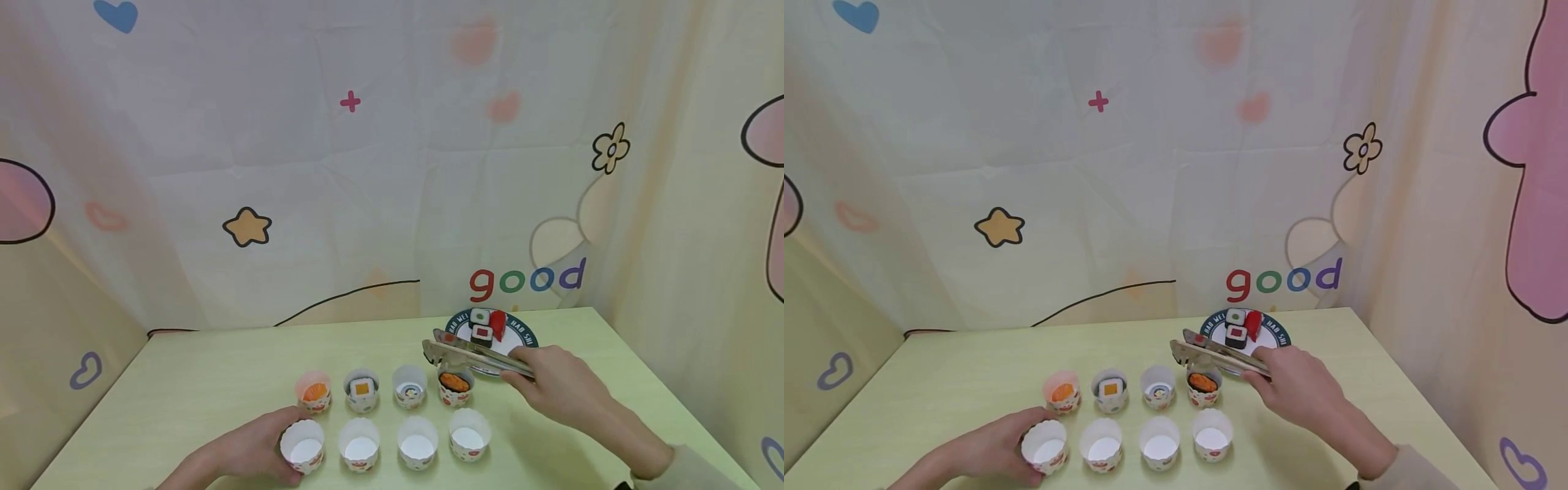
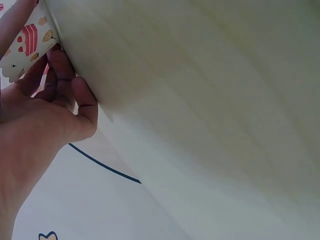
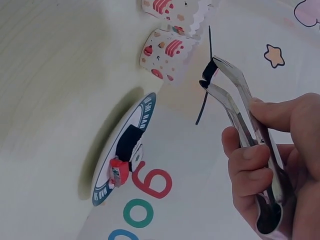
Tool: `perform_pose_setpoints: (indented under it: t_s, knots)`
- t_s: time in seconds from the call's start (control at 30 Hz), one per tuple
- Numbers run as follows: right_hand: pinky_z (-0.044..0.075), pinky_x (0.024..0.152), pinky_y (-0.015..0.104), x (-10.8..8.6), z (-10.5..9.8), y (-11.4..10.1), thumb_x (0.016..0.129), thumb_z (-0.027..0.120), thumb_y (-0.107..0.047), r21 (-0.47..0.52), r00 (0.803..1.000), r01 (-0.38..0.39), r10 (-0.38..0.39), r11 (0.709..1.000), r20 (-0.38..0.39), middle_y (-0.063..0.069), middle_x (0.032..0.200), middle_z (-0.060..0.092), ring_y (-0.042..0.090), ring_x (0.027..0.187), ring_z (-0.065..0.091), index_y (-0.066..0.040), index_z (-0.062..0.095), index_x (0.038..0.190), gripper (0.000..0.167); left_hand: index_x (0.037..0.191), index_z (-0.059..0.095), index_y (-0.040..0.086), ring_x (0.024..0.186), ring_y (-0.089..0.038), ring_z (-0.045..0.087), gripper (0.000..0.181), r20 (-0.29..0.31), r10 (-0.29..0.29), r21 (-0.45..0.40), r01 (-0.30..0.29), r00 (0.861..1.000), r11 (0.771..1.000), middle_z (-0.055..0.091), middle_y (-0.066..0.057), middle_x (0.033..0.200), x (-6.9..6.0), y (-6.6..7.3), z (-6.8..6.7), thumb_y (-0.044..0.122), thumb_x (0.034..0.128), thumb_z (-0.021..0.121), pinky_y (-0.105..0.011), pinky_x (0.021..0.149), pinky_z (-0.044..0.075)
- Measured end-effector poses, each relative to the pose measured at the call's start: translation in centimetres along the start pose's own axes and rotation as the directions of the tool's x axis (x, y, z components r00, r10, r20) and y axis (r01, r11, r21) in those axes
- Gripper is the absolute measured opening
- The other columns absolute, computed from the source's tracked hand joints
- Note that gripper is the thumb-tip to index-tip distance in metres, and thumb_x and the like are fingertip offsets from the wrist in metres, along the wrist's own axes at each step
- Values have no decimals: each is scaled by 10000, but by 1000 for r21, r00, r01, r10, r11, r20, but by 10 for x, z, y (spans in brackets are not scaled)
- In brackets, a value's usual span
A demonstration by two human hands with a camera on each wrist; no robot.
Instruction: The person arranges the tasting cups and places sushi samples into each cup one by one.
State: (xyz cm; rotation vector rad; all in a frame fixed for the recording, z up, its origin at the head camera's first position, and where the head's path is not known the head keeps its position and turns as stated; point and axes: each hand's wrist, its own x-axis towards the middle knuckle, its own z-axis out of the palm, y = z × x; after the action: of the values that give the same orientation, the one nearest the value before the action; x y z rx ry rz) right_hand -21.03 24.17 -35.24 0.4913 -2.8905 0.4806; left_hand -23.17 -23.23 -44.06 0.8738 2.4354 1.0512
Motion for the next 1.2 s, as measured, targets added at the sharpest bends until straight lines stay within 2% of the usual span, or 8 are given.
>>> perform_pose_setpoints:
  t_s: [0.07, 0.27, 0.43, 0.77, 1.0, 1.2]
  knots:
    - [357, 512, 281, 0, 0, -3, 935, 761, -267, 4, 1000, -1, 1, 1000, 2, -76, 713, 552, 103, 580, 464, -81, 730, 1046, 218, 1281, 571, 68, 1044, -135, 560, 656, 0, -10, -9, 10, 1000, 1000, 611, 17, 1153, 0, 0, 0, 151, 739, 932, -297, 944, 450]
    - [383, 536, 287, -1, -2, -12, 932, 767, -283, 9, 999, -16, 16, 1000, 31, -67, 726, 568, 117, 607, 487, -72, 735, 1076, 257, 1272, 581, 78, 1061, -146, 571, 629, -10, 7, -11, -7, 1000, 1000, 621, 18, 1168, 1, -3, 1, 171, 756, 928, -300, 939, 457]
    - [429, 596, 317, -1, -2, -17, 929, 769, -304, -14, 999, 8, -8, 1000, 32, -66, 801, 628, 137, 678, 520, -86, 740, 1079, 266, 1275, 587, 96, 1070, -149, 570, 617, -3, 1, -38, -1, 1000, 999, 620, 33, 1178, 2, -3, 1, 159, 763, 927, -293, 935, 455]
    - [445, 613, 309, 0, -1, -26, 926, 774, -310, -10, 999, 50, -50, 999, 14, -96, 810, 632, 121, 689, 527, -120, 740, 1049, 229, 1304, 578, 82, 1072, -128, 569, 682, -16, 13, -24, -13, 1000, 1000, 612, 38, 1184, 2, -4, 1, 166, 733, 941, -288, 943, 450]
    - [482, 626, 297, 2, 1, -37, 929, 774, -326, 15, 998, 44, -45, 999, 49, -105, 831, 656, 103, 686, 535, -130, 747, 1069, 242, 1311, 581, 86, 1082, -119, 565, 697, -11, 11, -15, -11, 1000, 1000, 614, 54, 1194, 2, -5, 0, 167, 724, 949, -288, 950, 446]
    - [502, 648, 297, 2, 4, -44, 933, 765, -352, -12, 991, 130, -130, 991, 25, -150, 830, 655, 60, 689, 531, -172, 740, 1031, 206, 1336, 568, 65, 1092, -125, 562, 722, -12, 21, -18, -22, 1000, 1000, 611, 39, 1211, 1, -6, 0, 171, 729, 944, -287, 958, 441]
